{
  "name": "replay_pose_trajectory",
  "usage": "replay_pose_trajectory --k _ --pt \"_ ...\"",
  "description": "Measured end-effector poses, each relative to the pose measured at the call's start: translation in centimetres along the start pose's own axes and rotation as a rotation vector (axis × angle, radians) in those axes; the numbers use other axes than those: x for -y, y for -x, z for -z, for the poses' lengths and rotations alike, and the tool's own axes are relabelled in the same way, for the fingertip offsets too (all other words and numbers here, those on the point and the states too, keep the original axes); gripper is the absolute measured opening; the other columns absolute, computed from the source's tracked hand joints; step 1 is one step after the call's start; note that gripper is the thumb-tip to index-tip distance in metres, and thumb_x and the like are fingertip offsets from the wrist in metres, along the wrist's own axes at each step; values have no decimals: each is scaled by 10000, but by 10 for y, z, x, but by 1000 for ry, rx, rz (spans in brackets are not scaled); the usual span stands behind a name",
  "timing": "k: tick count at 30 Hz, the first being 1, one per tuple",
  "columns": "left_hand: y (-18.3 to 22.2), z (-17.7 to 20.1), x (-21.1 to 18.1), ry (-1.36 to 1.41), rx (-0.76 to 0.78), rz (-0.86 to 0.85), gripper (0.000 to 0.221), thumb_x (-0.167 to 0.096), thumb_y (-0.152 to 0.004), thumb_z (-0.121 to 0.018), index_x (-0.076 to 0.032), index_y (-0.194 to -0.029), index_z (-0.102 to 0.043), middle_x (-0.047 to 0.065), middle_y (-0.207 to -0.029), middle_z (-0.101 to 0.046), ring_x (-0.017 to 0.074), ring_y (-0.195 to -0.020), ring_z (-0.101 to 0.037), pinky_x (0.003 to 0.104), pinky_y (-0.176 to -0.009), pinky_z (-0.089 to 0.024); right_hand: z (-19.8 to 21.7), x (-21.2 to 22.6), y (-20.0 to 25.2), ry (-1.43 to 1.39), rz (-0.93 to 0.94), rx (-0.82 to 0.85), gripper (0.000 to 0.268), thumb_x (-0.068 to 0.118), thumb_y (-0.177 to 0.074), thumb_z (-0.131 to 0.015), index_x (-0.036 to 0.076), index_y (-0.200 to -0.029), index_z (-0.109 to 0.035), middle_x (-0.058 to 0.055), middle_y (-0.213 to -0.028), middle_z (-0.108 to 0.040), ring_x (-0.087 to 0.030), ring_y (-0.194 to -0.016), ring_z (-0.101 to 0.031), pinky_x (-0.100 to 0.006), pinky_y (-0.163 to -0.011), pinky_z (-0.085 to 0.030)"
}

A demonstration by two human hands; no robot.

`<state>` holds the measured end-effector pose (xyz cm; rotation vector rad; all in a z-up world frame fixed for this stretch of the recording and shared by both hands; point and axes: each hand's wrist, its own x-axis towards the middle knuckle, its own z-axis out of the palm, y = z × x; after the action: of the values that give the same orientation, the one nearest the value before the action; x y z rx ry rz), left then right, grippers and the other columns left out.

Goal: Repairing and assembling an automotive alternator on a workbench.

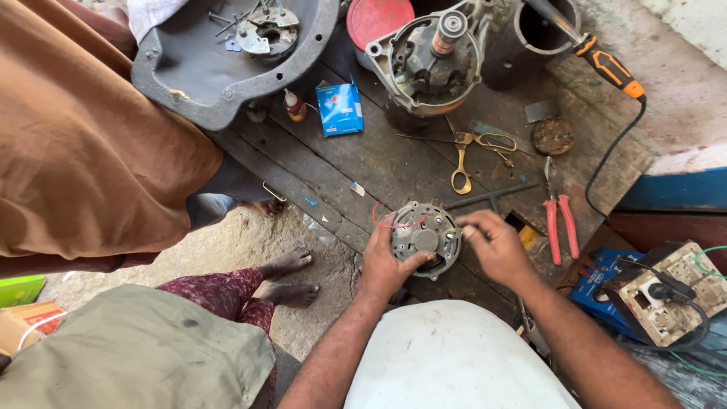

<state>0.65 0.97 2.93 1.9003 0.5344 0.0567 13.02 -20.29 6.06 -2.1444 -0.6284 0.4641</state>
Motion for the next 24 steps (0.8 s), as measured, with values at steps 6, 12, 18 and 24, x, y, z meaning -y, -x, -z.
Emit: replay_pose_trajectory --k 6,12,18,24 --pt "-2 1 -5 70 17 116 1093 -482 -598 -950 -60 -1484 -469 200 -1379 -621 346 -1291 -607 444 -1062 -495 -21 -53 10 -582 -750 99 569 371 -952 -593 124 -1457 -507 -47 -1442 -501 -232 -1350 -450 -519 -1102 -377" --pt "-12 2 -6 65 93 290 1191 -486 -555 -971 -36 -1511 -422 205 -1387 -610 302 -1297 -597 410 -1082 -473 -43 -70 18 -1027 -773 202 592 491 -1002 -502 47 -1388 -575 -149 -1324 -638 -286 -1237 -572 -526 -1071 -454" --pt "-11 10 -7 501 106 314 1106 -359 -543 -944 -54 -1490 -460 122 -1315 -683 219 -1183 -670 352 -1023 -522 -39 -69 30 -1021 -673 40 478 371 -993 -565 65 -1359 -599 -127 -1236 -676 -260 -1134 -623 -495 -986 -501" --pt "4 61 -79 1063 254 225 1034 -327 -607 -982 0 -1461 -499 127 -1314 -646 241 -1198 -619 392 -1052 -503 -11 -86 33 -1350 23 129 366 36 -1062 -831 24 -1283 -540 -143 -1405 -569 -273 -1318 -506 -527 -1274 -429"
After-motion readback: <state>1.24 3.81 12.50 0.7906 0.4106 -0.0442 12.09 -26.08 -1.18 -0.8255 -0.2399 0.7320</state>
